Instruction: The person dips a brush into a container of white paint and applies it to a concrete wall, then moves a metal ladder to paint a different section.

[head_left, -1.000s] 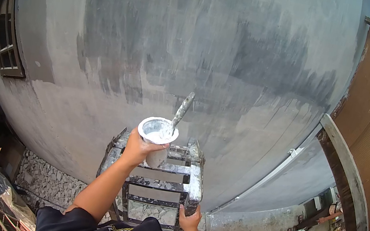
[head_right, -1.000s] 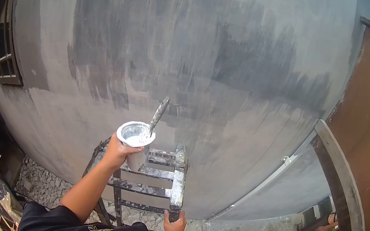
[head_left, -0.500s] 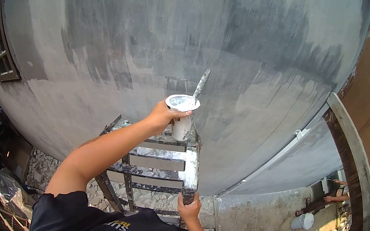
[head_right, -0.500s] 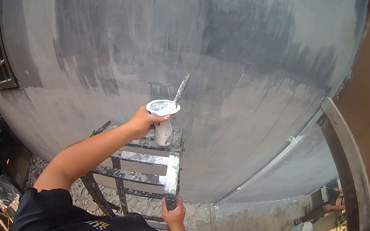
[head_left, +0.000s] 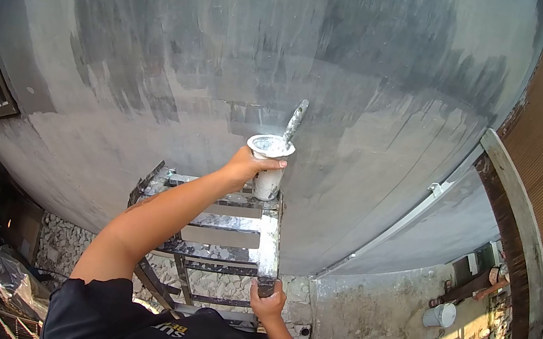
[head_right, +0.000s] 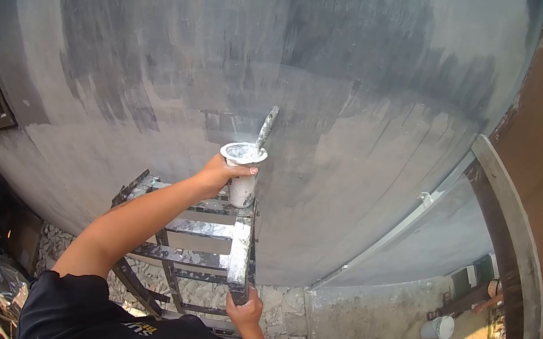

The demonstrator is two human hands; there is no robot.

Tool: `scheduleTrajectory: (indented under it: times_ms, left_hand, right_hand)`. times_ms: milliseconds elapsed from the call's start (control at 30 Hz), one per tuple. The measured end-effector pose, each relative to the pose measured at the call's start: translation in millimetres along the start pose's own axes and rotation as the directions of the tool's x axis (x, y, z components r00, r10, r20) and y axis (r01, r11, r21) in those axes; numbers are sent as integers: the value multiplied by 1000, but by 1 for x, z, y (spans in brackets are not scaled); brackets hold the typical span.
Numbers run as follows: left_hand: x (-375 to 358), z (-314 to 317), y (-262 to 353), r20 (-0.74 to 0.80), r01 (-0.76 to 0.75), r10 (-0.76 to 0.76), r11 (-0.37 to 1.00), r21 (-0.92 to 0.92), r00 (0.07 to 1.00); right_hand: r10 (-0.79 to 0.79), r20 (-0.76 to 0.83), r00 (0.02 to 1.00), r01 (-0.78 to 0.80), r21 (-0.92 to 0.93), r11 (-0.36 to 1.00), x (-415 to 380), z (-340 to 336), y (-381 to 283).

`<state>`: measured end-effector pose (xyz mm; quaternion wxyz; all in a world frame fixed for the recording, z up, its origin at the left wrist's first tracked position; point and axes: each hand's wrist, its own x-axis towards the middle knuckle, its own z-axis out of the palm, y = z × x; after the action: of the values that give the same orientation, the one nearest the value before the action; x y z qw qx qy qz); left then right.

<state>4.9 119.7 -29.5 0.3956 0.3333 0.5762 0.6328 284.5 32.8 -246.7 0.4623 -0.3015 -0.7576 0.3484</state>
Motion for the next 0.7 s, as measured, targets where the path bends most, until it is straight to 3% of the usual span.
scheduleTrajectory:
  times_ms: [33,100,333,633,700]
  left_hand:
    - [-1,2,-1,-3,5,-5,1000,0,1000]
    - [-4,4,-2,-15,-48,48,999,-14,999]
    - [1,3,-9,4,-86,87,995,-43,996]
    - [-8,-10,1,29,59,-66,981,186,997]
    - [-16,-17,7,-19,132,-133,933,335,991]
  right_hand:
    - [4,4,1000,-4,1,1000,-3,0,3]
    - [171,112,979,-174,16,985,-8,0,8]
    - [185,119,975,-191,41,981,-2,-4,-4]
    - [151,105,983,-158,62,985,-3,-2,-1]
    - [141,105,984,-148,57,987,-2,-3,-1]
